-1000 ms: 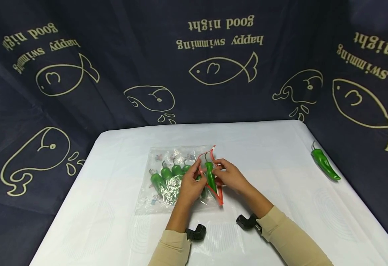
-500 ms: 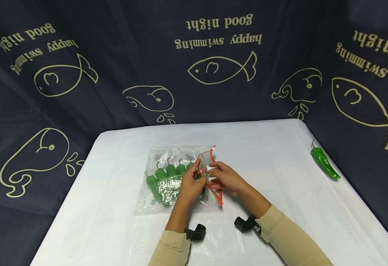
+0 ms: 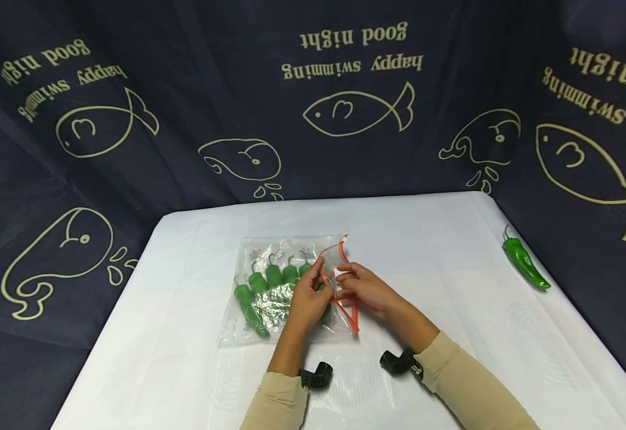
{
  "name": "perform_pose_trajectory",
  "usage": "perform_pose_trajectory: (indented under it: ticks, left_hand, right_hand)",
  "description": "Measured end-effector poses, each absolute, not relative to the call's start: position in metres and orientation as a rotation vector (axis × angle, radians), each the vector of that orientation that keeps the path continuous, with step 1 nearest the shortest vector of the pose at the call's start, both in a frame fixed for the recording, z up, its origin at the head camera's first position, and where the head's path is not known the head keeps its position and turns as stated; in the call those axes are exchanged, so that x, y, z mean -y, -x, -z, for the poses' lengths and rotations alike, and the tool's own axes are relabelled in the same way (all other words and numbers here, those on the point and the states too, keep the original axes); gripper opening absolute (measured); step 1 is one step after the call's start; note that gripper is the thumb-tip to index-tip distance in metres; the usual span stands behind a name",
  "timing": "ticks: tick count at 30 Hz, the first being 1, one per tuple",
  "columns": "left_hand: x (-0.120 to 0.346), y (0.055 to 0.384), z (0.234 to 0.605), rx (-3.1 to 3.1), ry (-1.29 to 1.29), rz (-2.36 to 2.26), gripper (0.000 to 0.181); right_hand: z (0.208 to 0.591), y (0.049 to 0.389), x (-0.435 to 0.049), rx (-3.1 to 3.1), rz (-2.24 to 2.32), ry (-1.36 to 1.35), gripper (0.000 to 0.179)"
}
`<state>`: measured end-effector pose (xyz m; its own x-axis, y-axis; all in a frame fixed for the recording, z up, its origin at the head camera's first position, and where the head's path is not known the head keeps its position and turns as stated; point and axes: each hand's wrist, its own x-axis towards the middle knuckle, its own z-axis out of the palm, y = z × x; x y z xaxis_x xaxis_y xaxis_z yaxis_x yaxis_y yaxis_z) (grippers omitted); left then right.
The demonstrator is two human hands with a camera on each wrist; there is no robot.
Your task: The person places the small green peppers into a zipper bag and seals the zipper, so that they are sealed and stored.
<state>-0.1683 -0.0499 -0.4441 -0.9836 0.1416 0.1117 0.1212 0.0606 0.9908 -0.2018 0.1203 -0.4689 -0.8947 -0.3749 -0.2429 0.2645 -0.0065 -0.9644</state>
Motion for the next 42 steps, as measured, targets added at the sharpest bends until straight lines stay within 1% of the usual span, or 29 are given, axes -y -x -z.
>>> perform_pose_trajectory:
  ticks: [1, 4, 8, 9, 16, 24, 29, 35, 42]
  left_hand:
    - [0.05, 0.168, 0.444, -2.276, -0.272, -2.117, 0.071]
    - [0.049, 0.176, 0.462, -2.296, -0.263, -2.13, 0.07]
    - [0.047, 0.187, 0.485, -2.367, -0.261, -2.119, 0.069]
    - [0.047, 0.187, 0.485, -2.379, -0.26, -2.111, 0.069]
    - [0.048, 0.185, 0.483, -2.367, -0.252, -2.135, 0.066]
    - [0.049, 0.17, 0.452, -2.305, -0.254, -2.156, 0.065]
    - [0.049, 0.168, 0.449, -2.279, -0.233, -2.173, 0.065]
    - [0.05, 0.169, 0.45, -2.238, -0.203, -2.185, 0.065]
    - [0.049, 0.169, 0.45, -2.262, -0.175, -2.173, 0.062]
  right_hand:
    - [0.469, 0.202, -0.122, -1.856, 1.95, 0.129, 0.056]
    - [0.468, 0.204, -0.13, -1.892, 1.945, 0.156, 0.057]
    - [0.467, 0.207, -0.142, -1.928, 1.953, 0.17, 0.056]
    - [0.466, 0.208, -0.146, -1.94, 1.955, 0.171, 0.055]
    - [0.465, 0.213, -0.182, -2.087, 1.903, 0.194, 0.052]
    - [0.456, 0.214, -0.242, -2.202, 1.892, 0.175, 0.052]
    - [0.45, 0.214, -0.28, -2.314, 1.908, 0.119, 0.054]
    - [0.45, 0.216, -0.324, -2.631, 1.696, 0.068, 0.051]
    - [0.448, 0.21, -0.368, -2.853, 1.487, -0.054, 0.054]
